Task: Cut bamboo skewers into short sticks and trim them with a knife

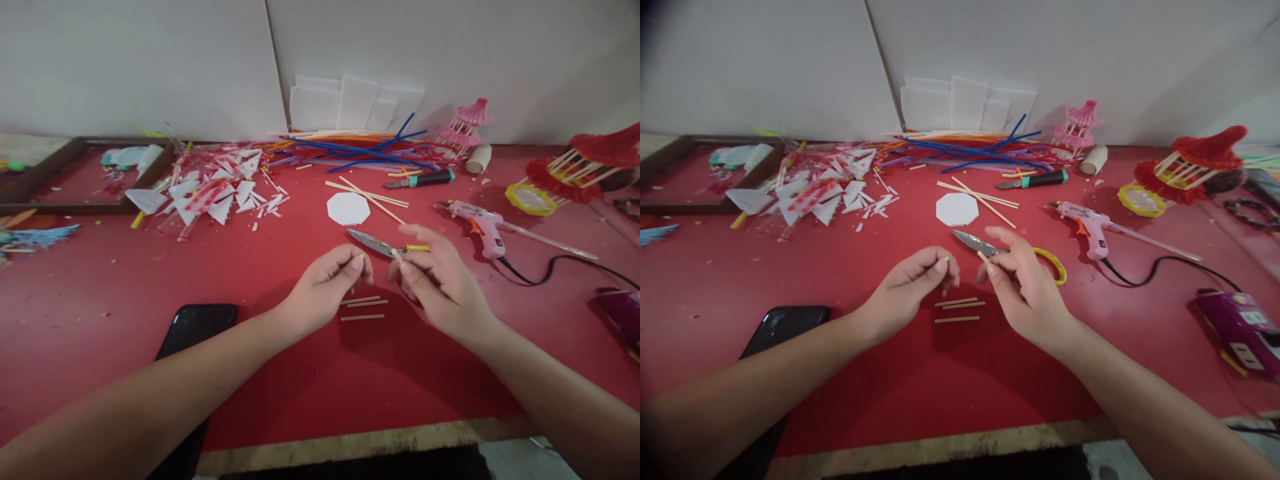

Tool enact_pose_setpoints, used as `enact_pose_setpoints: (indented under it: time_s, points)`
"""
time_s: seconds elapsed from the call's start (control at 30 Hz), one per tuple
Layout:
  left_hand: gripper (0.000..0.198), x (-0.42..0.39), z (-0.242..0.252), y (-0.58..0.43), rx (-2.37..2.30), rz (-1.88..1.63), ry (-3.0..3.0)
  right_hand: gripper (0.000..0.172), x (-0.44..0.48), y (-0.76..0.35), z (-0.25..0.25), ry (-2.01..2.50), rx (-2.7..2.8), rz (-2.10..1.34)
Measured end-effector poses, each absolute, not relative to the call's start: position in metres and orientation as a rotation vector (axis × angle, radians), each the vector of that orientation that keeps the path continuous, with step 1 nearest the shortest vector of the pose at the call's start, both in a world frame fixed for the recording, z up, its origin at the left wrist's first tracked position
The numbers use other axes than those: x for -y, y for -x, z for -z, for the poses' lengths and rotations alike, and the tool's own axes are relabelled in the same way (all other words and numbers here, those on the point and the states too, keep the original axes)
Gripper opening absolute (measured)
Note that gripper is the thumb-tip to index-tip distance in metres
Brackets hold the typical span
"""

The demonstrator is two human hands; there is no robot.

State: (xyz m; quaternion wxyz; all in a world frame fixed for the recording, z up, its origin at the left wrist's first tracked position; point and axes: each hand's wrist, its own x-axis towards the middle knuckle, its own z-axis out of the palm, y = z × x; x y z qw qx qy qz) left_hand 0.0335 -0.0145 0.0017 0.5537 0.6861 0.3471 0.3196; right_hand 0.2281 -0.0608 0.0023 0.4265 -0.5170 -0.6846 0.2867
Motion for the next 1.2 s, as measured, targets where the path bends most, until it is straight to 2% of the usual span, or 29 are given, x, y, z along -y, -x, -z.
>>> enact_pose_setpoints:
  time_s: [0.13,0.23,0.3,0.37,0.47,0.6,0.9,1.2]
  points:
    - [0.020,0.009,0.004,-0.034,-0.838,-0.881,-1.409,0.017,0.056,-0.234,-0.002,1.172,1.500,-0.973]
    - [0.018,0.008,0.004,-0.034,-0.880,-0.893,-1.408,0.025,0.054,-0.233,-0.004,1.057,1.401,-1.313]
    - [0.016,0.008,0.003,-0.034,-0.908,-0.918,-1.418,0.028,0.053,-0.231,-0.004,1.060,1.369,-1.382]
    - [0.014,0.009,0.002,-0.035,-0.919,-0.944,-1.456,0.023,0.053,-0.228,-0.003,1.191,1.421,-1.261]
    - [0.008,0.011,0.001,-0.035,-0.913,-0.938,-1.597,0.014,0.052,-0.225,0.002,1.355,1.684,-0.877]
    - [0.007,0.014,-0.002,-0.034,-0.961,-0.893,-1.845,0.010,0.048,-0.223,0.010,1.335,1.903,-0.509]
    - [0.003,0.013,-0.003,-0.035,-1.063,-0.872,-1.957,0.010,0.042,-0.218,0.015,1.417,2.076,-0.295]
    - [0.001,0.015,-0.001,-0.036,-1.057,-0.916,-1.950,0.016,0.037,-0.217,0.020,1.295,2.207,-0.262]
